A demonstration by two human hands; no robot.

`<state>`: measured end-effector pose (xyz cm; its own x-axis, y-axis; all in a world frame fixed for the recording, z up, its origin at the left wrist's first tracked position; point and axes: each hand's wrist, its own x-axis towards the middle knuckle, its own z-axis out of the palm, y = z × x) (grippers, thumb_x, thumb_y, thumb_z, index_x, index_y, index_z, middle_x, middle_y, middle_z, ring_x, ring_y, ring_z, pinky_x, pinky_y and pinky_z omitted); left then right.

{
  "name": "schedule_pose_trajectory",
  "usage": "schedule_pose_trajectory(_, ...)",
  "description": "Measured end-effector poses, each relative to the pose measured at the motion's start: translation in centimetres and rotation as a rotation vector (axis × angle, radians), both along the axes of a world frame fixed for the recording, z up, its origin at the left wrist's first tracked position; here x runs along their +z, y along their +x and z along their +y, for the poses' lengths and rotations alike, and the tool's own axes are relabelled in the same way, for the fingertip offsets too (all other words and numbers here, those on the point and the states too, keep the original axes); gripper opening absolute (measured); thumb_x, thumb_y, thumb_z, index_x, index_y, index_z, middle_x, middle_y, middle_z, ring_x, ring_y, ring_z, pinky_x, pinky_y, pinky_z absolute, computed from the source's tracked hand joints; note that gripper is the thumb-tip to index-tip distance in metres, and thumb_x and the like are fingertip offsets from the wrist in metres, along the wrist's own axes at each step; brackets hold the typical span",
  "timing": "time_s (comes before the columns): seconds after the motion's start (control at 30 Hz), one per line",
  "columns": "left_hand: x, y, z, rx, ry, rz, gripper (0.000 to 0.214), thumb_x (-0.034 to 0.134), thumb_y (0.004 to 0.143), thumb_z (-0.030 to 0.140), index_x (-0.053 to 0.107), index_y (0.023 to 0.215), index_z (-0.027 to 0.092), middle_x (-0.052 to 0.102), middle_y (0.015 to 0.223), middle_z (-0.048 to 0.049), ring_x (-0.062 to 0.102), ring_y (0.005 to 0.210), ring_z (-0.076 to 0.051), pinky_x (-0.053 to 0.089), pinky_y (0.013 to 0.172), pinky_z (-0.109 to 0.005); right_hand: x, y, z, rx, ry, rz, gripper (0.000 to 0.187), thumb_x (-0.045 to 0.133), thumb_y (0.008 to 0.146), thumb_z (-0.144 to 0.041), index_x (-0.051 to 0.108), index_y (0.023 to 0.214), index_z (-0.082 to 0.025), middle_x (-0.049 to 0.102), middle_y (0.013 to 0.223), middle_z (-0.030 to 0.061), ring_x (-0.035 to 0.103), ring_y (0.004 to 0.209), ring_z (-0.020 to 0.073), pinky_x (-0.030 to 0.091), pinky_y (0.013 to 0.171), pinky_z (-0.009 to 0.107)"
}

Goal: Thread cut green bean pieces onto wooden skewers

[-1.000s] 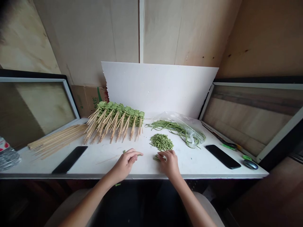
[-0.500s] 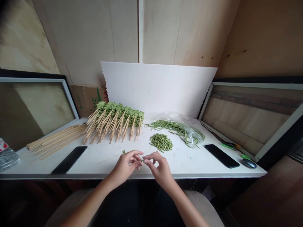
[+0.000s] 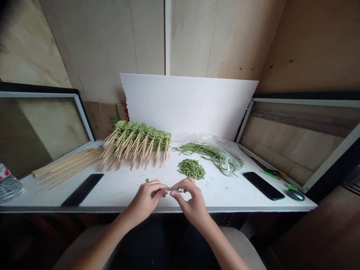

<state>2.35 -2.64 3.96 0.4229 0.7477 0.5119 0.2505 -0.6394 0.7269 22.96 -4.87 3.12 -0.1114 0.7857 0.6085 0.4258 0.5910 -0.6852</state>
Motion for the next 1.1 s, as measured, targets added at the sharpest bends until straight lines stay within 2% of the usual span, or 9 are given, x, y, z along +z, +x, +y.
schedule_pose_trajectory(0.23, -0.1, 0.5, -0.5, -0.074, -0.056, -0.044, 0.02, 0.063, 0.096, 0.016, 0.08, 0.085, 0.019, 0.072, 0.079, -0.0053, 0.066, 0.073, -0.017, 0.05, 0.069, -0.028, -0.4, -0.3, -0.1, 0.06, -0.113, 0.048, 0.027, 0.065, 0.096, -0.048, 0.071, 0.085, -0.025, 0.067, 0.08, 0.0053, 0.056, 0.081, 0.0236, 0.048, 0.077, 0.037)
schedule_pose_trajectory(0.33, -0.5, 0.7, -0.4, -0.149, -0.159, -0.124, 0.023, 0.064, 0.094, 0.015, 0.078, 0.075, 0.017, 0.072, 0.074, -0.0056, 0.068, 0.071, -0.018, 0.053, 0.069, -0.028, -0.3, -0.9, -0.4, 0.183, -0.219, 0.165, 0.035, 0.068, 0.093, -0.056, 0.069, 0.08, -0.023, 0.063, 0.077, 0.0043, 0.059, 0.077, 0.0223, 0.05, 0.074, 0.036)
schedule_pose_trajectory(0.47, -1.1, 0.7, 0.2, -0.233, -0.301, -0.216, 0.027, 0.068, 0.095, 0.027, 0.076, 0.072, 0.015, 0.069, 0.07, -0.0056, 0.063, 0.065, -0.015, 0.05, 0.063, -0.026, -0.4, -1.1, -0.2, 0.331, -0.352, 0.35, 0.039, 0.072, 0.088, -0.06, 0.067, 0.079, -0.022, 0.063, 0.081, 0.0038, 0.064, 0.074, 0.0215, 0.054, 0.072, 0.036)
schedule_pose_trajectory(0.57, -1.4, 0.4, 1.0, -0.201, -0.353, -0.211, 0.029, 0.067, 0.097, 0.037, 0.079, 0.083, 0.014, 0.069, 0.072, -0.0054, 0.057, 0.061, -0.013, 0.045, 0.06, -0.025, -1.2, 0.5, 1.2, 0.14, -0.295, 0.306, 0.036, 0.074, 0.087, -0.058, 0.076, 0.085, -0.022, 0.07, 0.087, 0.007, 0.065, 0.082, 0.0245, 0.053, 0.074, 0.037)
schedule_pose_trajectory(0.67, -1.5, -0.1, 1.8, -0.112, -0.35, -0.172, 0.036, 0.063, 0.1, 0.044, 0.079, 0.09, 0.014, 0.071, 0.085, -0.0085, 0.059, 0.071, -0.015, 0.045, 0.065, -0.027, -2.9, 3.2, 3.2, -0.172, -0.167, 0.072, 0.039, 0.065, 0.093, -0.059, 0.082, 0.092, -0.024, 0.072, 0.087, 0.0096, 0.062, 0.086, 0.0283, 0.051, 0.079, 0.042)
schedule_pose_trajectory(0.73, -1.4, -0.3, 2.0, -0.064, -0.339, -0.136, 0.04, 0.058, 0.102, 0.046, 0.079, 0.092, 0.013, 0.072, 0.097, -0.0107, 0.058, 0.074, -0.015, 0.045, 0.067, -0.027, -4.4, 4.8, 4.5, -0.294, -0.13, -0.082, 0.042, 0.058, 0.097, -0.058, 0.082, 0.101, -0.024, 0.073, 0.089, 0.0106, 0.062, 0.092, 0.0314, 0.049, 0.085, 0.046)
schedule_pose_trajectory(0.93, -1.7, -0.4, 1.9, -0.032, -0.31, -0.047, 0.037, 0.054, 0.103, 0.044, 0.077, 0.119, 0.019, 0.063, 0.105, -0.008, 0.056, 0.076, -0.014, 0.047, 0.073, -0.028, -8.2, 6.4, 6.3, -0.414, -0.062, -0.312, 0.036, 0.06, 0.096, -0.051, 0.083, 0.092, -0.024, 0.076, 0.09, 0.0113, 0.06, 0.096, 0.0334, 0.047, 0.089, 0.046)
schedule_pose_trajectory(1.03, -2.1, -0.1, 2.0, -0.048, -0.336, -0.07, 0.036, 0.058, 0.101, 0.044, 0.077, 0.117, 0.019, 0.061, 0.104, -0.0078, 0.057, 0.075, -0.014, 0.05, 0.072, -0.03, -8.5, 6.1, 6.2, -0.431, 0.005, -0.36, 0.034, 0.062, 0.096, -0.05, 0.084, 0.09, -0.025, 0.075, 0.091, 0.0113, 0.059, 0.095, 0.0331, 0.047, 0.088, 0.047)
schedule_pose_trajectory(1.1, -2.2, 0.0, 2.0, -0.055, -0.384, -0.118, 0.035, 0.064, 0.097, 0.043, 0.076, 0.116, 0.016, 0.063, 0.101, -0.0079, 0.059, 0.074, -0.015, 0.052, 0.071, -0.03, -7.6, 5.6, 5.8, -0.428, 0.023, -0.32, 0.036, 0.061, 0.097, -0.052, 0.084, 0.094, -0.025, 0.074, 0.095, 0.0119, 0.058, 0.097, 0.0334, 0.047, 0.089, 0.048)
